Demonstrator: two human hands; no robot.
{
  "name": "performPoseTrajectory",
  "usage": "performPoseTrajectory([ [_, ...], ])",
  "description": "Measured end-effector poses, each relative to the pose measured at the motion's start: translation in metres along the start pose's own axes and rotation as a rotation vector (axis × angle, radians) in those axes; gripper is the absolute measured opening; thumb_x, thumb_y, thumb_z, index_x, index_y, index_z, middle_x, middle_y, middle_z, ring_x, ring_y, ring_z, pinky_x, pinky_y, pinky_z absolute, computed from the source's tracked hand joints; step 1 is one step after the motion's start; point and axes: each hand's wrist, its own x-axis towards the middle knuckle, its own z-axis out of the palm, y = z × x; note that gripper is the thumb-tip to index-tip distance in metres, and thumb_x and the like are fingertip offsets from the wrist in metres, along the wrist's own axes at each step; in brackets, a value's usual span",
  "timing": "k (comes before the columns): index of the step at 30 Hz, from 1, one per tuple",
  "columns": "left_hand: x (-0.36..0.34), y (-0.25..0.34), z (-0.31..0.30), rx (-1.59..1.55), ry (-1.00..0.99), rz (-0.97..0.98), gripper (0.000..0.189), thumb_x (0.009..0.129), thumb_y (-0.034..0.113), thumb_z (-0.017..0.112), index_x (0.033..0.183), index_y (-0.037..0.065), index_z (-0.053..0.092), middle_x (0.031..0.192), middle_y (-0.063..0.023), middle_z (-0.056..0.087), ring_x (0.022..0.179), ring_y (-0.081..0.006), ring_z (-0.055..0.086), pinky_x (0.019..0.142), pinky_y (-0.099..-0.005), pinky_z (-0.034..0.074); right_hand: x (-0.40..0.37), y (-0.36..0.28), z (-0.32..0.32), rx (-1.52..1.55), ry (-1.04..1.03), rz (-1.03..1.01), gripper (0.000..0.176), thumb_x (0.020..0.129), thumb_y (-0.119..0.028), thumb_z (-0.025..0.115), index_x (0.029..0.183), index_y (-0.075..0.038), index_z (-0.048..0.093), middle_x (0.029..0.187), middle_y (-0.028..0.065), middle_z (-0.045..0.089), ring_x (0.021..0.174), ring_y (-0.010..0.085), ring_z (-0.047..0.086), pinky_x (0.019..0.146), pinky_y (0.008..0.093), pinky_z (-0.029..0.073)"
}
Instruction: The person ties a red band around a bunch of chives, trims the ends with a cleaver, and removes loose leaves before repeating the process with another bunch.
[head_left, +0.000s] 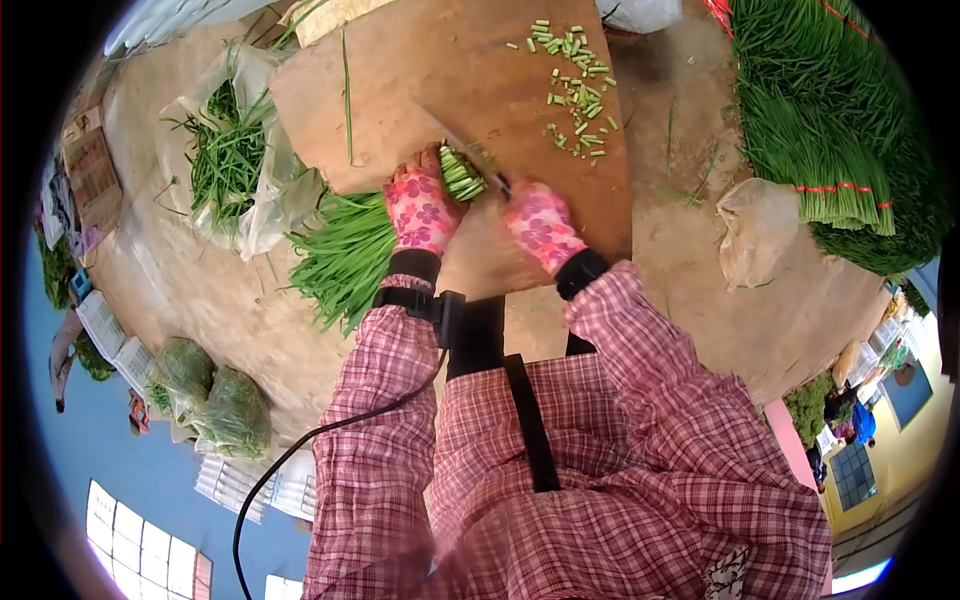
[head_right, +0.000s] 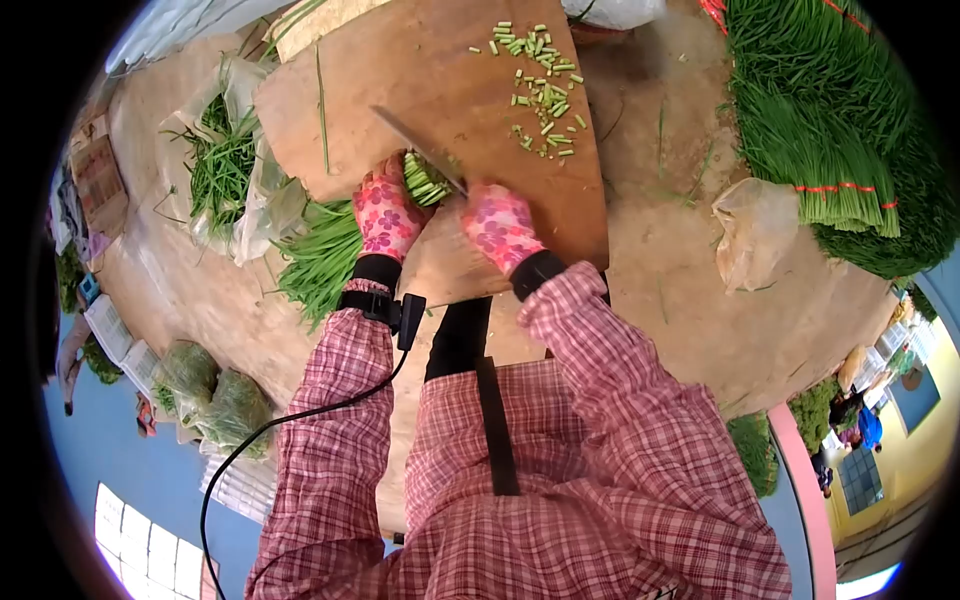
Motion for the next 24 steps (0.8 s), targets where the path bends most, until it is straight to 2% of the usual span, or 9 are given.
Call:
performPoseTrajectory([
  [4, -0.001, -0.002, 0.000, -0.002, 0.053, 0.034, 0.087, 0.061, 0.037, 0.086, 0.135, 0.013, 0.047, 0.126, -0.0095, 0.057, 0.114, -0.0305, 0.055, 0.096, -0.0462, 0.042, 0.021, 0.021, -0.042, -0.302, 0.071, 0.022, 0.043, 0.086, -0.032, 0.068, 0.122, -0.011, 0.059, 0.092, 0.0175, 0.069, 0.084, 0.0354, 0.068, 0.069, 0.0459, 0.055],
  [7, -0.007, -0.007, 0.003, -0.054, 0.125, 0.097, 0.095, 0.059, 0.041, 0.087, 0.138, 0.010, 0.044, 0.129, -0.0123, 0.055, 0.116, -0.0337, 0.053, 0.099, -0.0473, 0.041, 0.034, 0.021, -0.057, -0.485, 0.054, -0.069, 0.049, 0.085, -0.032, 0.068, 0.130, -0.016, 0.055, 0.092, 0.0131, 0.069, 0.084, 0.0319, 0.068, 0.071, 0.0440, 0.054],
  [8, -0.009, -0.008, 0.003, -0.087, 0.123, 0.109, 0.099, 0.058, 0.042, 0.088, 0.139, 0.009, 0.043, 0.132, -0.0132, 0.053, 0.119, -0.0343, 0.052, 0.102, -0.0482, 0.039, 0.028, 0.018, -0.059, -0.455, 0.080, -0.155, 0.042, 0.085, -0.030, 0.069, 0.124, -0.015, 0.061, 0.095, 0.0131, 0.069, 0.089, 0.0311, 0.067, 0.077, 0.0433, 0.053],
  [11, -0.016, -0.010, 0.000, -0.136, 0.199, 0.157, 0.106, 0.056, 0.044, 0.088, 0.142, 0.007, 0.038, 0.139, -0.0148, 0.046, 0.127, -0.0336, 0.044, 0.109, -0.0501, 0.031, 0.020, 0.002, -0.035, 0.052, 0.278, -0.283, 0.029, 0.086, -0.027, 0.069, 0.112, -0.012, 0.068, 0.099, 0.0135, 0.069, 0.094, 0.0313, 0.066, 0.082, 0.0428, 0.052],
  [12, -0.021, -0.012, -0.002, -0.143, 0.236, 0.176, 0.108, 0.055, 0.044, 0.088, 0.143, 0.007, 0.037, 0.142, -0.0152, 0.043, 0.130, -0.0330, 0.042, 0.111, -0.0506, 0.028, 0.018, -0.009, -0.034, 0.108, 0.341, -0.310, 0.021, 0.087, -0.023, 0.068, 0.101, -0.008, 0.071, 0.099, 0.0137, 0.070, 0.092, 0.0289, 0.068, 0.081, 0.0382, 0.053],
  [16, -0.038, -0.020, -0.003, -0.081, 0.244, 0.119, 0.114, 0.055, 0.045, 0.088, 0.146, 0.006, 0.031, 0.146, -0.0150, 0.040, 0.135, -0.0315, 0.038, 0.114, -0.0522, 0.023, 0.029, -0.028, -0.032, 0.635, -0.064, -0.144, 0.023, 0.086, -0.023, 0.065, 0.100, -0.006, 0.069, 0.091, 0.0160, 0.070, 0.085, 0.0323, 0.068, 0.077, 0.0364, 0.052],
  [19, -0.038, -0.022, 0.005, -0.111, 0.157, 0.081, 0.113, 0.056, 0.043, 0.088, 0.147, 0.008, 0.031, 0.145, -0.0133, 0.040, 0.134, -0.0309, 0.040, 0.114, -0.0527, 0.023, 0.034, -0.034, -0.033, 0.440, -0.159, -0.182, 0.019, 0.086, -0.013, 0.068, 0.101, -0.003, 0.070, 0.090, 0.0122, 0.072, 0.083, 0.0197, 0.069, 0.076, 0.0289, 0.053],
  [20, -0.037, -0.023, 0.007, -0.121, 0.154, 0.073, 0.113, 0.057, 0.041, 0.089, 0.148, 0.011, 0.030, 0.145, -0.0119, 0.041, 0.133, -0.0311, 0.041, 0.114, -0.0521, 0.024, 0.035, -0.032, -0.032, 0.439, -0.150, -0.210, 0.019, 0.085, -0.013, 0.068, 0.101, -0.003, 0.070, 0.087, 0.0114, 0.072, 0.080, 0.0193, 0.069, 0.075, 0.0290, 0.053],
  [24, -0.036, -0.024, 0.006, -0.129, 0.141, 0.084, 0.115, 0.055, 0.039, 0.090, 0.149, 0.013, 0.029, 0.144, -0.0110, 0.042, 0.133, -0.0310, 0.041, 0.114, -0.0508, 0.025, 0.049, -0.030, -0.038, 0.310, -0.249, -0.251, 0.019, 0.083, -0.020, 0.065, 0.096, -0.007, 0.070, 0.092, 0.0162, 0.070, 0.087, 0.0329, 0.067, 0.078, 0.0391, 0.052],
])
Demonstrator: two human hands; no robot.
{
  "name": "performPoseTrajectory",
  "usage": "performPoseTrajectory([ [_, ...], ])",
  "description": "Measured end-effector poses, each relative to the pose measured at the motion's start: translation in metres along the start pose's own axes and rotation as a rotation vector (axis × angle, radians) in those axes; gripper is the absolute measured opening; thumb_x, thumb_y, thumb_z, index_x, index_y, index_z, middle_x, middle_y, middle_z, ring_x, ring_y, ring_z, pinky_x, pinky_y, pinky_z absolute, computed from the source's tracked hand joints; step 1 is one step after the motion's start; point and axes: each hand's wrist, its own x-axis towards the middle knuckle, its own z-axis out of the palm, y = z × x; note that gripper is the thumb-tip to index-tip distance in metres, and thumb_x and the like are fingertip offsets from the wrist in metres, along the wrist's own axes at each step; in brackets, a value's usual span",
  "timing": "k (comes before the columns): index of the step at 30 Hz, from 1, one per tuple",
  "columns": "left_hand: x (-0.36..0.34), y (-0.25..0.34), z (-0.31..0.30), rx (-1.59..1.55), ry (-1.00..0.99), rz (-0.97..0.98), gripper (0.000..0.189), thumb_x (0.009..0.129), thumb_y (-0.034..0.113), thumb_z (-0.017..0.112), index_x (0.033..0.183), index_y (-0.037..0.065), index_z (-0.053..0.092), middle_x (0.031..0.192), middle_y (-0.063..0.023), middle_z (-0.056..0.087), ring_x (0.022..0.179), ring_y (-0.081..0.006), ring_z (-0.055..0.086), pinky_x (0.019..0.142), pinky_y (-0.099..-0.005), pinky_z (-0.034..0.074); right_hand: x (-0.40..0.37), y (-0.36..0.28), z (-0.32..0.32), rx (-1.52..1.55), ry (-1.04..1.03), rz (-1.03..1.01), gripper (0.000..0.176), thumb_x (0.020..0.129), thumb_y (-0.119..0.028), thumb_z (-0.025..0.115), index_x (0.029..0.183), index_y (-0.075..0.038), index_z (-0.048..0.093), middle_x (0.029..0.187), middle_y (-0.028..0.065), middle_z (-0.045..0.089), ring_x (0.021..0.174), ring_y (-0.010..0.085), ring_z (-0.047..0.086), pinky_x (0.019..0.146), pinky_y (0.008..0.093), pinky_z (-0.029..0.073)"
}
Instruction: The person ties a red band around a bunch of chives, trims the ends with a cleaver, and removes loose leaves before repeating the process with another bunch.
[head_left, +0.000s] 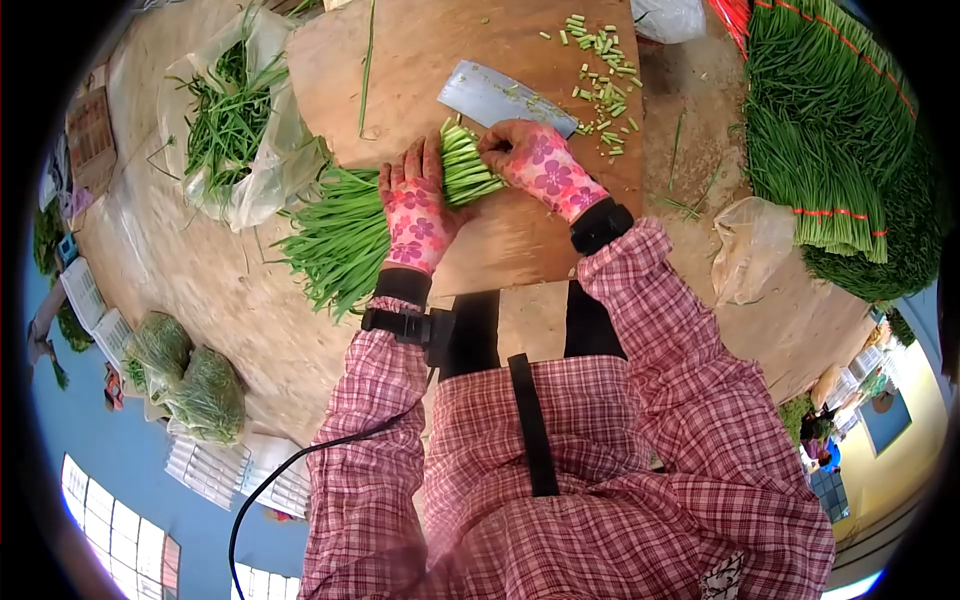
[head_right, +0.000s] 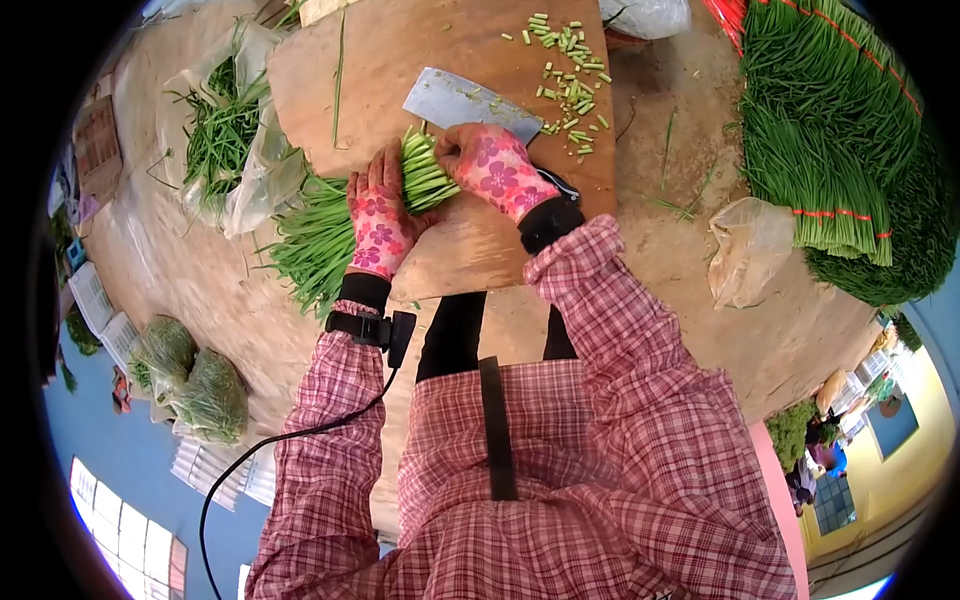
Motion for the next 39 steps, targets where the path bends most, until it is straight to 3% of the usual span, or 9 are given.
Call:
performPoseTrajectory([
  [3, 0.002, 0.001, -0.006, 0.001, -0.063, -0.016, 0.116, 0.054, 0.039, 0.090, 0.149, 0.010, 0.029, 0.145, -0.0110, 0.041, 0.134, -0.0314, 0.040, 0.114, -0.0513, 0.025, 0.006, 0.004, 0.004, -0.145, 0.073, -0.147, 0.016, 0.087, -0.017, 0.066, 0.095, -0.004, 0.069, 0.087, 0.0127, 0.071, 0.078, 0.0225, 0.069, 0.072, 0.0330, 0.053],
  [8, -0.008, -0.019, -0.008, -0.063, 0.097, 0.006, 0.121, 0.051, 0.042, 0.091, 0.148, 0.006, 0.030, 0.147, -0.0151, 0.039, 0.135, -0.0335, 0.037, 0.113, -0.0516, 0.025, -0.003, 0.016, -0.021, -0.066, 0.286, 0.085, 0.017, 0.086, -0.020, 0.069, 0.096, -0.006, 0.068, 0.091, 0.0108, 0.070, 0.084, 0.0240, 0.068, 0.076, 0.0346, 0.053],
  [11, -0.035, -0.023, -0.022, 0.028, 0.135, -0.130, 0.126, 0.047, 0.047, 0.091, 0.148, 0.004, 0.029, 0.149, -0.0164, 0.036, 0.138, -0.0353, 0.033, 0.114, -0.0519, 0.024, -0.015, -0.030, -0.021, -0.682, 0.070, -0.300, 0.068, 0.071, -0.040, 0.081, 0.129, -0.013, 0.055, 0.146, 0.0080, 0.045, 0.134, 0.0257, 0.042, 0.105, 0.0396, 0.039],
  [14, -0.051, -0.026, -0.016, 0.099, 0.054, -0.202, 0.125, 0.047, 0.044, 0.092, 0.150, 0.014, 0.028, 0.153, -0.0123, 0.031, 0.142, -0.0334, 0.027, 0.115, -0.0543, 0.021, -0.005, -0.048, 0.014, -1.203, -0.155, -0.579, 0.081, 0.078, -0.050, 0.069, 0.146, -0.020, 0.038, 0.157, 0.0053, 0.029, 0.145, 0.0291, 0.025, 0.116, 0.0520, 0.020],
  [18, -0.040, -0.039, -0.003, 0.106, 0.029, -0.169, 0.113, 0.053, 0.037, 0.091, 0.148, 0.019, 0.032, 0.149, -0.0070, 0.036, 0.140, -0.0335, 0.031, 0.114, -0.0544, 0.021, 0.027, -0.005, 0.038, -1.227, -0.006, -0.726, 0.057, 0.089, -0.027, 0.055, 0.144, -0.020, 0.040, 0.148, 0.0080, 0.042, 0.139, 0.0284, 0.037, 0.113, 0.0556, 0.023],
  [22, -0.034, -0.050, 0.001, 0.043, 0.027, -0.118, 0.115, 0.051, 0.033, 0.092, 0.148, 0.017, 0.032, 0.149, -0.0075, 0.038, 0.140, -0.0323, 0.031, 0.116, -0.0533, 0.021, 0.033, -0.019, 0.034, -1.108, -0.180, -0.645, 0.070, 0.075, -0.023, 0.070, 0.140, -0.017, 0.045, 0.122, 0.0086, 0.058, 0.117, 0.0261, 0.055, 0.100, 0.0492, 0.036],
  [29, -0.053, -0.034, -0.043, 0.009, 0.117, -0.054, 0.107, 0.056, 0.038, 0.089, 0.146, 0.013, 0.036, 0.151, -0.0117, 0.034, 0.141, -0.0341, 0.028, 0.114, -0.0562, 0.020, 0.005, -0.040, 0.001, -1.110, -0.182, -0.562, 0.078, 0.066, -0.025, 0.080, 0.137, -0.016, 0.048, 0.127, 0.0079, 0.057, 0.116, 0.0304, 0.056, 0.100, 0.0492, 0.039],
  [34, -0.062, -0.006, -0.024, -0.375, 0.395, -0.164, 0.051, 0.075, 0.010, 0.076, 0.124, 0.007, 0.060, 0.112, -0.0116, 0.061, 0.101, -0.0275, 0.060, 0.087, -0.0364, 0.050, -0.010, -0.063, 0.000, -0.760, -0.136, -0.504, 0.036, 0.080, -0.019, 0.071, 0.116, -0.014, 0.066, 0.112, 0.0072, 0.063, 0.106, 0.0303, 0.059, 0.090, 0.0458, 0.042],
  [39, -0.048, 0.007, 0.002, -0.766, 0.509, -0.374, 0.048, 0.079, 0.001, 0.067, 0.126, 0.006, 0.058, 0.102, -0.0093, 0.064, 0.082, -0.0204, 0.062, 0.077, -0.0322, 0.052, 0.011, -0.062, 0.040, -0.777, -0.186, -0.526, 0.026, 0.079, -0.012, 0.067, 0.105, -0.010, 0.067, 0.094, 0.0101, 0.066, 0.093, 0.0318, 0.062, 0.082, 0.0448, 0.045],
])
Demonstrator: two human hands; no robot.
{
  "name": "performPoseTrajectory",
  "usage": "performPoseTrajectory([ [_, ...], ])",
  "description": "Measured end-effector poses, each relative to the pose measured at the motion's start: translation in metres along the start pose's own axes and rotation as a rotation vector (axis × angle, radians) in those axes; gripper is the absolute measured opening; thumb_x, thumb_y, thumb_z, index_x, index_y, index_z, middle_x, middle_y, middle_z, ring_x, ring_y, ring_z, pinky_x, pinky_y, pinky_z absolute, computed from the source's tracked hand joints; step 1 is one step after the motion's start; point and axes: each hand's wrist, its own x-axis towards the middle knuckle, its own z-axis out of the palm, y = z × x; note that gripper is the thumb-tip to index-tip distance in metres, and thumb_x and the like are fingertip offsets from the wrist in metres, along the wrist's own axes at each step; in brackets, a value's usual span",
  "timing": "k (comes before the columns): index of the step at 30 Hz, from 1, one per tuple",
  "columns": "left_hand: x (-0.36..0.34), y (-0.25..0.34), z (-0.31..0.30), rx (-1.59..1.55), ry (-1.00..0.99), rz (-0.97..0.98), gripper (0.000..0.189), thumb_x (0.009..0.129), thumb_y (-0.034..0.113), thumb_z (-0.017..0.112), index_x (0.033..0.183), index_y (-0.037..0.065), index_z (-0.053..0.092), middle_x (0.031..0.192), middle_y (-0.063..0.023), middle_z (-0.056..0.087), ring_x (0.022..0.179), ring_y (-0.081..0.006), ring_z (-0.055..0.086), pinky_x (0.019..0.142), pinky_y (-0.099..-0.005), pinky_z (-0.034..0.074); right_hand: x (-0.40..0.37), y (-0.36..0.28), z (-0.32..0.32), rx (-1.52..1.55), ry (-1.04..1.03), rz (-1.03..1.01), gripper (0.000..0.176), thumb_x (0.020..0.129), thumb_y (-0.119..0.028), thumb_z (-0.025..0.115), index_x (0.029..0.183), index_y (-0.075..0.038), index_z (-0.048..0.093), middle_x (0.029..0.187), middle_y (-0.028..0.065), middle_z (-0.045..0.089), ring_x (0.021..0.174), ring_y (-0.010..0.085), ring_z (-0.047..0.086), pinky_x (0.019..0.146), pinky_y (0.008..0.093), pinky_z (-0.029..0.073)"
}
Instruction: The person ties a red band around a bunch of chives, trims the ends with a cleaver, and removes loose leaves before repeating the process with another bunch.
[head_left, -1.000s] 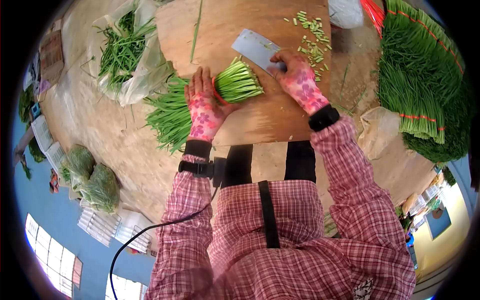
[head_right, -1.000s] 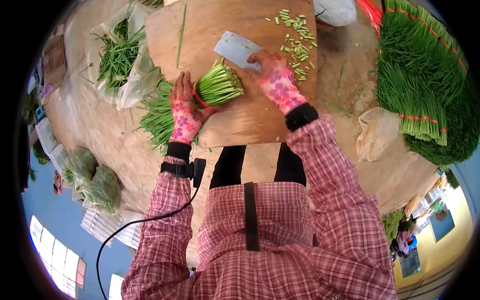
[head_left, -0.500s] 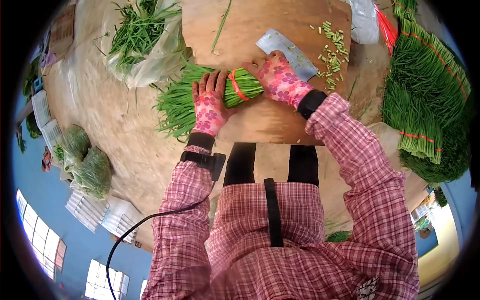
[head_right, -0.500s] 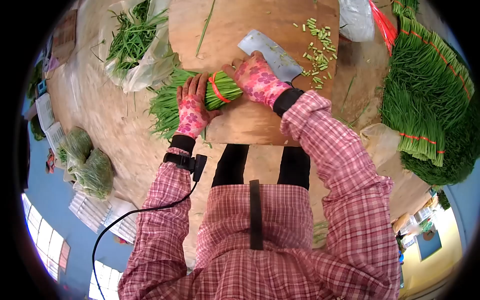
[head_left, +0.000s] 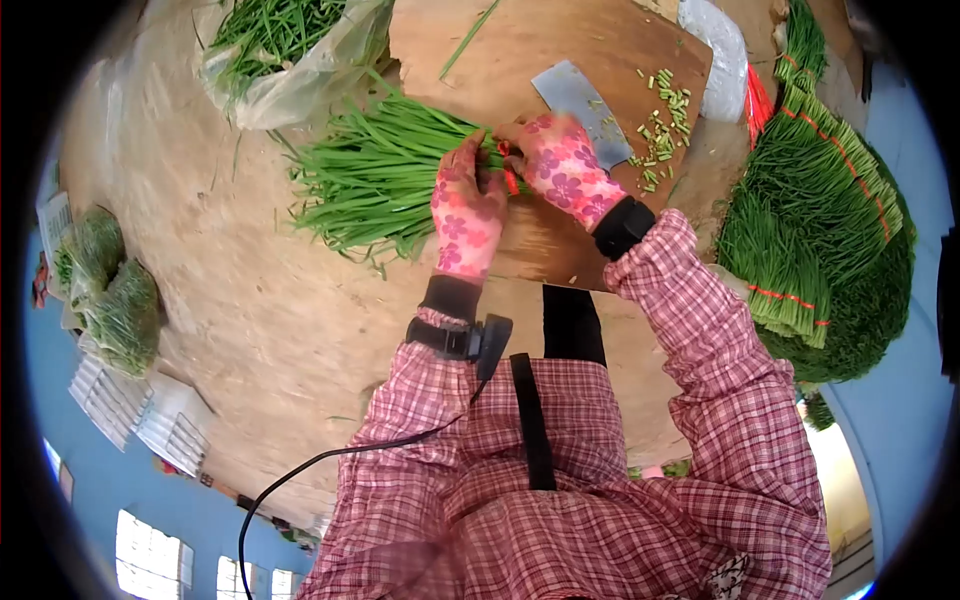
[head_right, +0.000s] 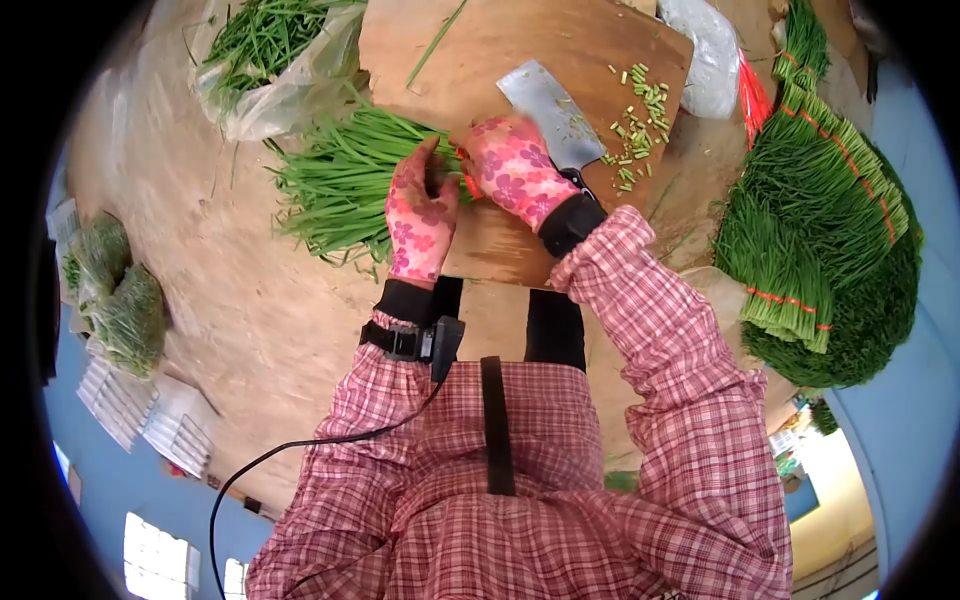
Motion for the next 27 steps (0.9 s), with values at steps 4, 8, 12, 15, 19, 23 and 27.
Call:
performPoseTrajectory([
  [4, 0.000, -0.007, 0.013, -0.103, 0.054, -0.056, 0.050, 0.081, 0.001, 0.061, 0.130, 0.007, 0.055, 0.104, -0.0121, 0.066, 0.086, -0.0271, 0.064, 0.078, -0.0339, 0.052, 0.015, -0.002, 0.007, -0.205, -0.105, -0.074, 0.016, 0.076, -0.016, 0.067, 0.089, -0.007, 0.067, 0.085, 0.0144, 0.066, 0.086, 0.0343, 0.065, 0.073, 0.0458, 0.049],
  [8, -0.004, -0.020, 0.023, -0.094, 0.048, -0.100, 0.058, 0.084, 0.000, 0.055, 0.140, 0.008, 0.046, 0.106, -0.0159, 0.066, 0.088, -0.0305, 0.065, 0.075, -0.0367, 0.052, 0.020, -0.013, 0.014, -0.158, -0.103, -0.083, 0.015, 0.074, -0.018, 0.067, 0.081, -0.005, 0.068, 0.082, 0.0174, 0.067, 0.082, 0.0366, 0.066, 0.069, 0.0461, 0.052],
  [12, 0.004, -0.019, 0.020, -0.146, -0.107, -0.257, 0.064, 0.084, 0.002, 0.057, 0.146, 0.009, 0.040, 0.098, -0.0188, 0.067, 0.091, -0.0344, 0.064, 0.076, -0.0392, 0.051, 0.027, -0.023, 0.001, -0.075, -0.313, 0.083, 0.021, 0.077, -0.020, 0.069, 0.089, -0.003, 0.069, 0.089, 0.0218, 0.068, 0.086, 0.0395, 0.066, 0.073, 0.0458, 0.053],
  [15, 0.000, -0.047, 0.055, -0.365, -0.081, -0.251, 0.063, 0.084, 0.002, 0.058, 0.144, 0.012, 0.042, 0.095, -0.0173, 0.067, 0.089, -0.0356, 0.063, 0.075, -0.0416, 0.050, 0.024, -0.023, -0.009, 0.236, -0.291, 0.231, 0.011, 0.078, -0.009, 0.065, 0.084, 0.001, 0.064, 0.086, 0.0221, 0.068, 0.085, 0.0370, 0.067, 0.073, 0.0405, 0.053],
  [19, 0.000, -0.035, 0.026, -0.258, -0.100, -0.174, 0.057, 0.084, -0.003, 0.055, 0.139, 0.010, 0.048, 0.109, -0.0120, 0.069, 0.085, -0.0269, 0.067, 0.073, -0.0360, 0.052, 0.021, -0.010, -0.010, 0.511, -0.240, 0.375, 0.005, 0.079, 0.003, 0.055, 0.075, 0.001, 0.057, 0.075, 0.0107, 0.065, 0.072, 0.0202, 0.062, 0.064, 0.0314, 0.049],
  [23, 0.001, -0.035, 0.011, -0.406, -0.189, -0.217, 0.044, 0.082, -0.001, 0.063, 0.125, 0.008, 0.061, 0.110, -0.0140, 0.068, 0.085, -0.0261, 0.068, 0.072, -0.0355, 0.053, 0.015, -0.003, 0.002, 0.566, -0.189, 0.393, 0.006, 0.080, 0.001, 0.057, 0.075, 0.001, 0.057, 0.070, 0.0063, 0.062, 0.066, 0.0135, 0.056, 0.061, 0.0281, 0.046],
  [27, 0.001, -0.045, 0.025, -0.452, -0.068, -0.049, 0.034, 0.080, -0.001, 0.065, 0.114, 0.005, 0.066, 0.107, -0.0149, 0.068, 0.089, -0.0270, 0.067, 0.074, -0.0347, 0.053, 0.017, -0.005, 0.001, 0.597, -0.136, 0.469, 0.006, 0.081, 0.001, 0.059, 0.075, 0.001, 0.058, 0.070, 0.0050, 0.063, 0.066, 0.0121, 0.057, 0.061, 0.0272, 0.046],
])
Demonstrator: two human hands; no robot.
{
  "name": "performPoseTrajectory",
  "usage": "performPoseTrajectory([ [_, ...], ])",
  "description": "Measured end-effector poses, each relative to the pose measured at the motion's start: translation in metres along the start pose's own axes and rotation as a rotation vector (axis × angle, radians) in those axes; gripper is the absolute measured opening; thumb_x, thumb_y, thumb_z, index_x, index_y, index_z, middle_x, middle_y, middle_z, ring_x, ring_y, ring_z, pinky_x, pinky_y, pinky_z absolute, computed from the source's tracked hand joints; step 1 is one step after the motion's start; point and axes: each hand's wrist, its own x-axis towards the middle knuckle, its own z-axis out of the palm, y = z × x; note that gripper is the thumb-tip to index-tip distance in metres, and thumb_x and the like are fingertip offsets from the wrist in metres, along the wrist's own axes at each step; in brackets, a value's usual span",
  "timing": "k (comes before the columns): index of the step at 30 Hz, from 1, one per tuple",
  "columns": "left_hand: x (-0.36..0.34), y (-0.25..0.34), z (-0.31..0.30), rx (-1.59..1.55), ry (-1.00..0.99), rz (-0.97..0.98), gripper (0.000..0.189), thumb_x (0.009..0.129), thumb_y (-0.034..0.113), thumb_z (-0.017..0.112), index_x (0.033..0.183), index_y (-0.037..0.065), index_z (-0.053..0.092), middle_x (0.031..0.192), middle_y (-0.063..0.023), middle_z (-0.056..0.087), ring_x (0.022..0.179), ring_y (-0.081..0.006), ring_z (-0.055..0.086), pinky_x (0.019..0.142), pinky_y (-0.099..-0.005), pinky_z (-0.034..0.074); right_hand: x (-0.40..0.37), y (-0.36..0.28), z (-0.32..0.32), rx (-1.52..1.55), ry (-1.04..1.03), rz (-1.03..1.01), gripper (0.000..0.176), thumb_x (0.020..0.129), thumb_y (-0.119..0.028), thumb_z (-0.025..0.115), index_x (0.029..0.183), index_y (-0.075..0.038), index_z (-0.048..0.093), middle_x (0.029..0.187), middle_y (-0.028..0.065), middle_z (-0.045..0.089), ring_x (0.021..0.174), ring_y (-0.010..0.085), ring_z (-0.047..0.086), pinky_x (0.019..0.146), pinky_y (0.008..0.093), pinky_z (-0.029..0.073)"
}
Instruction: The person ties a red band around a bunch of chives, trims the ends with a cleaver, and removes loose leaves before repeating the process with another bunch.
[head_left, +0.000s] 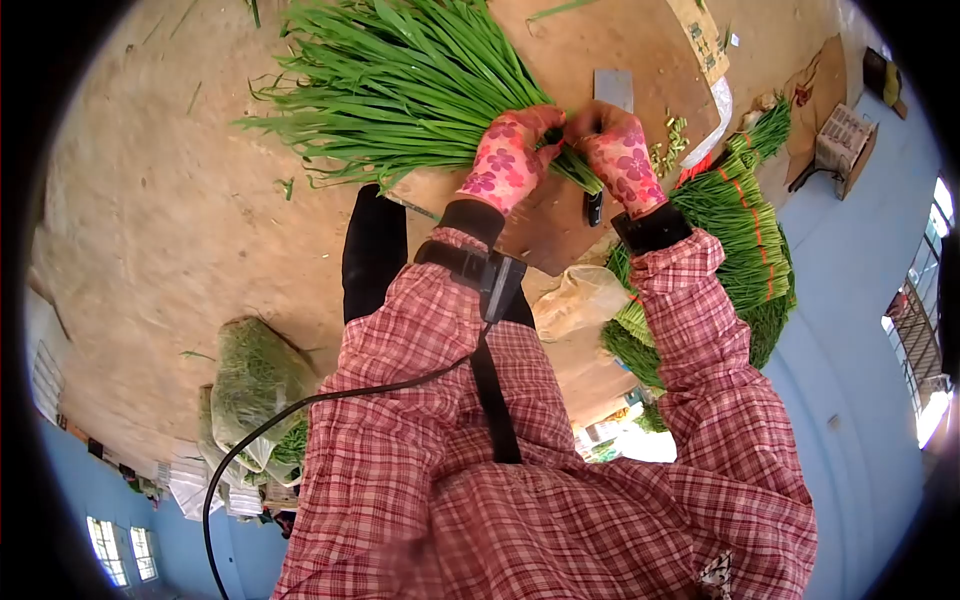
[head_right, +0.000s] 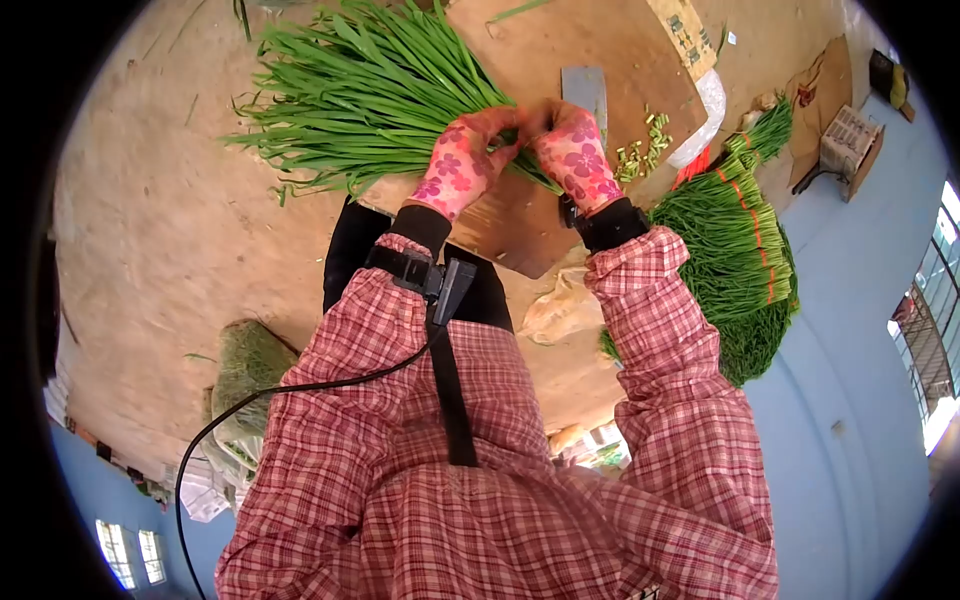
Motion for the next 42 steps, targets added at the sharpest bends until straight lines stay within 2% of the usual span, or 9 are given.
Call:
performPoseTrajectory([
  [2, 0.002, -0.012, 0.009, 0.034, 0.080, 0.160, 0.028, 0.080, 0.000, 0.066, 0.108, 0.003, 0.068, 0.106, -0.0148, 0.068, 0.092, -0.0283, 0.066, 0.076, -0.0344, 0.053, -0.003, -0.005, 0.003, 0.024, 0.031, -0.004, 0.005, 0.081, 0.001, 0.061, 0.076, 0.001, 0.059, 0.070, 0.0042, 0.063, 0.066, 0.0116, 0.057, 0.061, 0.0267, 0.047],
  [5, 0.008, -0.003, 0.010, -0.249, -0.109, -0.212, 0.028, 0.079, 0.001, 0.066, 0.106, 0.005, 0.069, 0.114, -0.0126, 0.065, 0.099, -0.0333, 0.062, 0.086, -0.0367, 0.052, -0.005, 0.001, 0.004, 0.005, 0.093, 0.001, 0.006, 0.079, 0.001, 0.065, 0.076, 0.000, 0.060, 0.071, 0.0034, 0.062, 0.066, 0.0108, 0.057, 0.061, 0.0262, 0.048],
  [11, -0.002, 0.002, 0.008, 0.162, -0.002, -0.024, 0.022, 0.079, 0.004, 0.066, 0.100, 0.009, 0.071, 0.119, -0.0043, 0.064, 0.109, -0.0280, 0.057, 0.093, -0.0364, 0.048, -0.005, 0.005, 0.008, 0.060, 0.169, 0.025, 0.013, 0.077, -0.002, 0.072, 0.074, 0.000, 0.060, 0.068, 0.0024, 0.061, 0.063, 0.0094, 0.055, 0.059, 0.0265, 0.047],
  [17, 0.000, 0.006, 0.013, 0.130, 0.030, -0.129, 0.020, 0.081, 0.003, 0.064, 0.100, 0.009, 0.070, 0.111, -0.0059, 0.064, 0.101, -0.0248, 0.060, 0.086, -0.0345, 0.051, -0.011, -0.006, 0.005, -0.028, 0.072, -0.053, 0.011, 0.078, 0.001, 0.065, 0.089, -0.001, 0.063, 0.081, 0.0096, 0.067, 0.072, 0.0170, 0.064, 0.066, 0.0303, 0.050],
  [23, 0.007, -0.005, 0.028, -0.809, 0.152, -0.471, 0.013, 0.093, 0.002, 0.053, 0.101, -0.004, 0.062, 0.096, -0.0077, 0.063, 0.081, -0.0156, 0.061, 0.071, -0.0264, 0.052, -0.001, -0.029, -0.016, -1.046, -0.255, -0.691, 0.027, 0.083, -0.005, 0.059, 0.109, -0.009, 0.065, 0.109, 0.0094, 0.066, 0.100, 0.0302, 0.063, 0.078, 0.0423, 0.052],
  [34, 0.005, 0.006, 0.008, -0.175, -0.041, -0.213, 0.017, 0.090, -0.005, 0.049, 0.105, -0.003, 0.058, 0.095, -0.0089, 0.061, 0.087, -0.0168, 0.061, 0.076, -0.0295, 0.053, 0.020, -0.027, -0.022, -1.279, -0.438, -0.969, 0.015, 0.084, -0.016, 0.056, 0.096, -0.009, 0.061, 0.094, 0.0094, 0.062, 0.090, 0.0286, 0.061, 0.081, 0.0406, 0.048],
  [39, 0.012, -0.010, 0.024, -1.191, 0.113, -0.637, 0.017, 0.093, -0.002, 0.042, 0.101, -0.005, 0.057, 0.087, -0.0092, 0.059, 0.079, -0.0226, 0.059, 0.077, -0.0324, 0.052, 0.029, -0.019, -0.024, -1.247, -0.431, -1.071, 0.012, 0.082, -0.015, 0.057, 0.090, -0.007, 0.060, 0.090, 0.0108, 0.060, 0.086, 0.0293, 0.059, 0.076, 0.0416, 0.048],
  [41, 0.008, 0.001, 0.018, -1.176, 0.091, -0.634, 0.015, 0.092, 0.000, 0.046, 0.098, -0.005, 0.058, 0.088, -0.0086, 0.060, 0.078, -0.0229, 0.059, 0.076, -0.0341, 0.052, 0.026, -0.017, -0.029, -1.306, -0.435, -1.121, 0.012, 0.081, -0.015, 0.057, 0.089, -0.007, 0.060, 0.089, 0.0111, 0.060, 0.084, 0.0293, 0.058, 0.073, 0.0421, 0.047],
  [42, 0.006, -0.004, 0.017, -0.752, 0.070, -0.344, 0.013, 0.089, 0.000, 0.050, 0.097, -0.004, 0.059, 0.090, -0.0091, 0.061, 0.080, -0.0236, 0.060, 0.076, -0.0342, 0.052, 0.027, -0.010, -0.032, -1.330, -0.352, -1.255, 0.017, 0.082, -0.017, 0.056, 0.091, -0.004, 0.062, 0.073, 0.0094, 0.059, 0.072, 0.0291, 0.059, 0.063, 0.0402, 0.047],
])
